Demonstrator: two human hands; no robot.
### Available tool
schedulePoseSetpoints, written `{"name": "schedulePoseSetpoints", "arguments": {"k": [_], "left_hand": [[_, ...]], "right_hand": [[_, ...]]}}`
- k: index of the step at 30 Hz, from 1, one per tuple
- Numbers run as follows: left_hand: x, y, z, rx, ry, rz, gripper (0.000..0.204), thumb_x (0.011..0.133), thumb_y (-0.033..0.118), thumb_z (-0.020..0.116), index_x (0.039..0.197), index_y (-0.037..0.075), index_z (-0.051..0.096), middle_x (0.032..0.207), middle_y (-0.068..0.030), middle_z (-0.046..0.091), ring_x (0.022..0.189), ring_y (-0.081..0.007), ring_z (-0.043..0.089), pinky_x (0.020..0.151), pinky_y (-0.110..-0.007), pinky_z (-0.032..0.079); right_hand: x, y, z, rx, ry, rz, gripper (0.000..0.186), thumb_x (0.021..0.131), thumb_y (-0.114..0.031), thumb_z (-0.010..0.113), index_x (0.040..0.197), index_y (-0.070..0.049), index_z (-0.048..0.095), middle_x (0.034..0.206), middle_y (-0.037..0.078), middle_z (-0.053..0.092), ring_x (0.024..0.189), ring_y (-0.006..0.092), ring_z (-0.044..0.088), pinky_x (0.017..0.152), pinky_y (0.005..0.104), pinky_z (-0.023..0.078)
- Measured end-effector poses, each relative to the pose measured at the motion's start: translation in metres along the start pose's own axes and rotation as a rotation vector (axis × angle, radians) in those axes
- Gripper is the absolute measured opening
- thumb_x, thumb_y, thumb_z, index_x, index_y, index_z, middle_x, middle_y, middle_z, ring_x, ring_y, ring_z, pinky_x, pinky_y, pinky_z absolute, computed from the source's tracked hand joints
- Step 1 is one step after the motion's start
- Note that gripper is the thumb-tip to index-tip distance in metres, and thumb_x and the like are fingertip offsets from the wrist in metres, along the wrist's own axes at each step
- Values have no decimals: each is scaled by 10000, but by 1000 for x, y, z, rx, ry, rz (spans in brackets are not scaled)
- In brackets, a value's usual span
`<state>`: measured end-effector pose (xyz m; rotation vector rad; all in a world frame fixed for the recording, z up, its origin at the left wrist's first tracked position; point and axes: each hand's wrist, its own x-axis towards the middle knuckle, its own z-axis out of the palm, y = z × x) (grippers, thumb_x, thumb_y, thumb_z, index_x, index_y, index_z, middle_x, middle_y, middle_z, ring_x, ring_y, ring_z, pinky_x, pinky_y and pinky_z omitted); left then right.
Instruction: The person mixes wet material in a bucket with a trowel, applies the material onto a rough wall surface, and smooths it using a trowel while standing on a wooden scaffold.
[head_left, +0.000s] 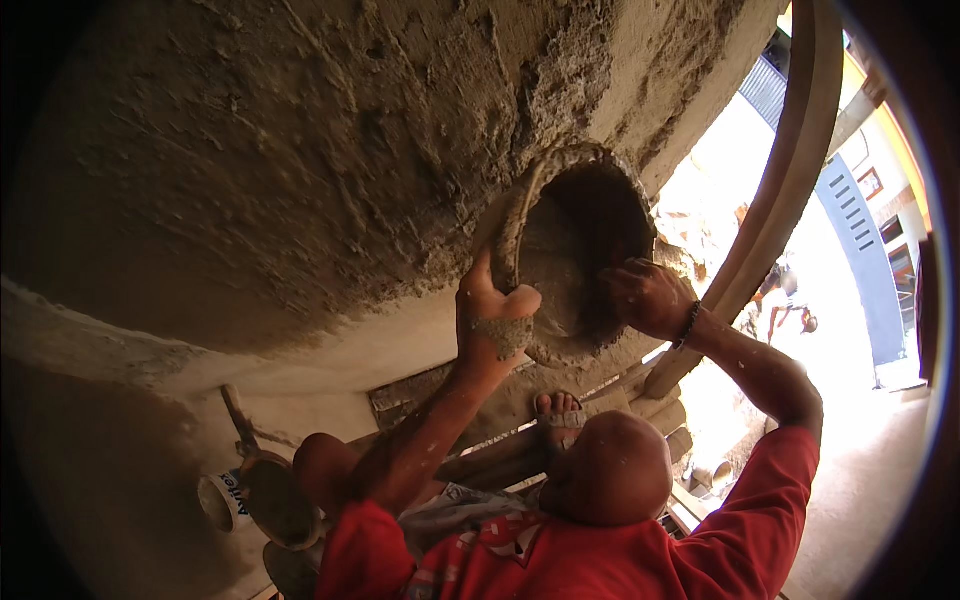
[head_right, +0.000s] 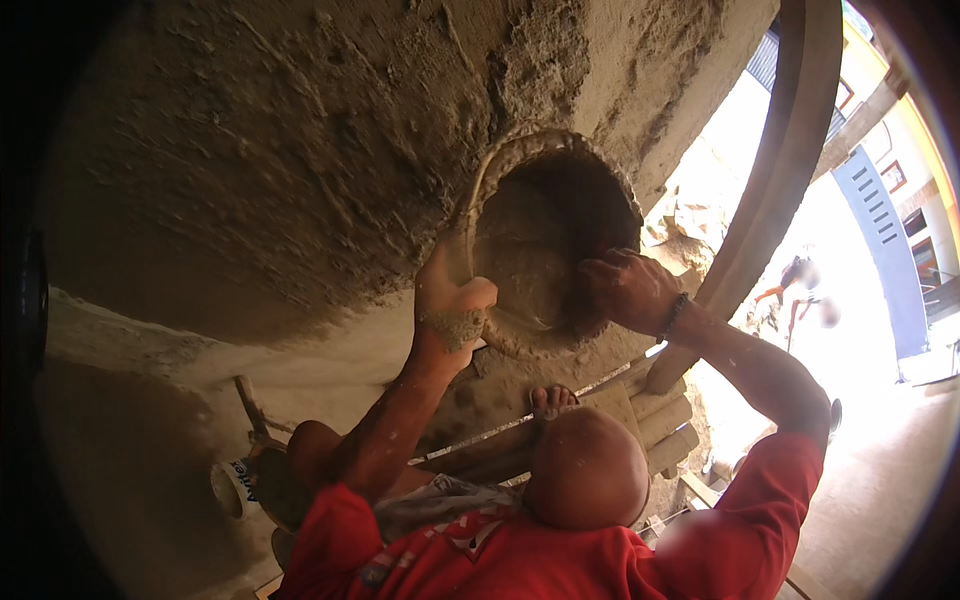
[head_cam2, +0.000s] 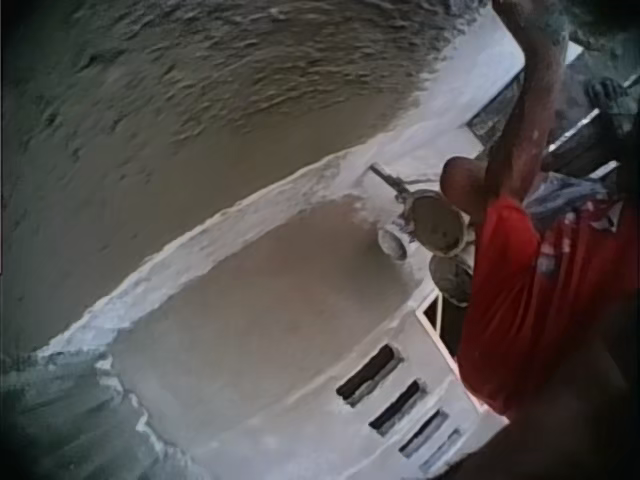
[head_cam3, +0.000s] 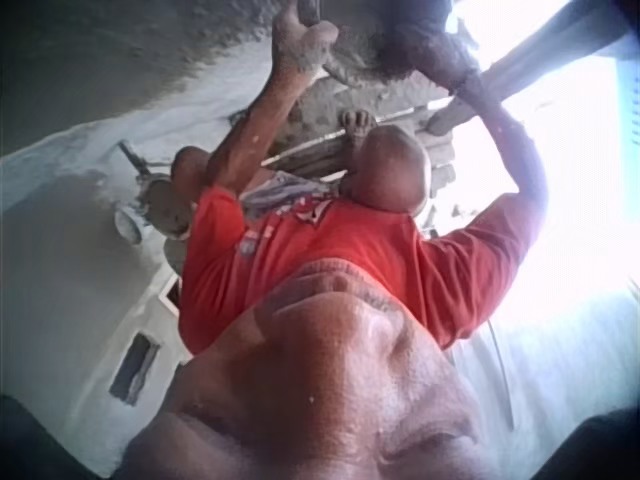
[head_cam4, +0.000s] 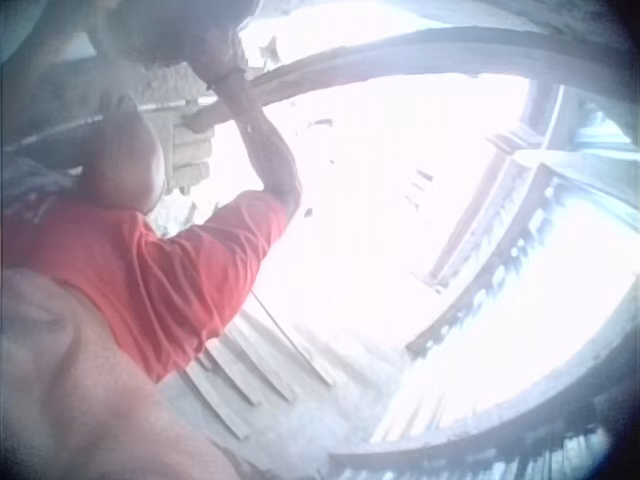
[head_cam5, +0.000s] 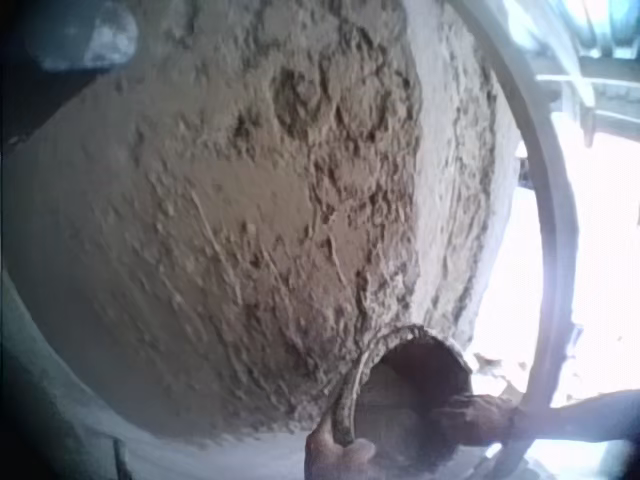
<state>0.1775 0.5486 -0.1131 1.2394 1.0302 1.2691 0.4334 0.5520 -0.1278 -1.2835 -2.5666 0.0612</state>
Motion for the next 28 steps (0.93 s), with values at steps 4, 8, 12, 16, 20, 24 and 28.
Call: {"name": "schedulePoseSetpoints", "arguments": {"k": [4, 8, 12, 16, 20, 24, 28], "left_hand": [[-6, 27, -13, -154, 50, -180, 634, 629, 12, 516, 1260, -2, 465, 902, -15, 478, 698, -91, 449, 640, -232, 419], [-7, 24, -22, -237, 137, -288, 599, 601, 6, 540, 1198, -5, 499, 807, -13, 491, 655, -103, 462, 593, -253, 427], [-9, 13, -30, -328, 139, -273, 590, 611, 28, 581, 1194, 9, 495, 800, -21, 490, 633, -125, 479, 580, -276, 446], [-13, 13, -36, -351, 82, -263, 606, 597, 30, 579, 1197, 19, 497, 832, -23, 505, 642, -122, 485, 591, -276, 450], [-13, 11, -39, -328, 98, -258, 559, 601, 47, 572, 1156, 17, 518, 818, -18, 500, 641, -113, 479, 581, -267, 450], [-12, 1, -29, -368, 91, -260, 538, 600, 34, 563, 1136, 9, 519, 792, -8, 482, 631, -107, 463, 561, -268, 437], [-11, 5, -34, -367, 96, -240, 538, 602, 35, 564, 1137, 13, 514, 778, -5, 475, 624, -106, 456, 563, -272, 438]], "right_hand": [[20, -11, -30, 79, 47, 1, 339, 734, -90, 660, 1071, -67, 631, 889, 107, 651, 797, 274, 626, 660, 376, 532], [36, -22, -108, -48, 64, -98, 257, 793, -153, 630, 1044, -104, 649, 928, 99, 639, 847, 256, 644, 690, 364, 551], [54, -32, -193, -93, 54, -293, 293, 740, -87, 701, 1024, -57, 637, 889, 85, 626, 710, 255, 652, 627, 351, 546], [66, -45, -256, 81, -23, -216, 248, 759, -93, 709, 979, 4, 649, 875, 133, 670, 758, 222, 680, 647, 315, 551], [116, -12, -269, 85, -163, 112, 183, 860, -171, 610, 1000, -75, 680, 836, 82, 695, 745, 152, 674, 681, 280, 550], [130, 10, -365, -155, 299, 189, 250, 904, -213, 578, 1107, -76, 626, 927, 20, 641, 712, 61, 576, 608, 227, 500], [111, 17, -376, -81, 298, 174, 340, 888, -258, 609, 1211, -158, 585, 918, 7, 643, 773, 70, 602, 623, 216, 513]]}}
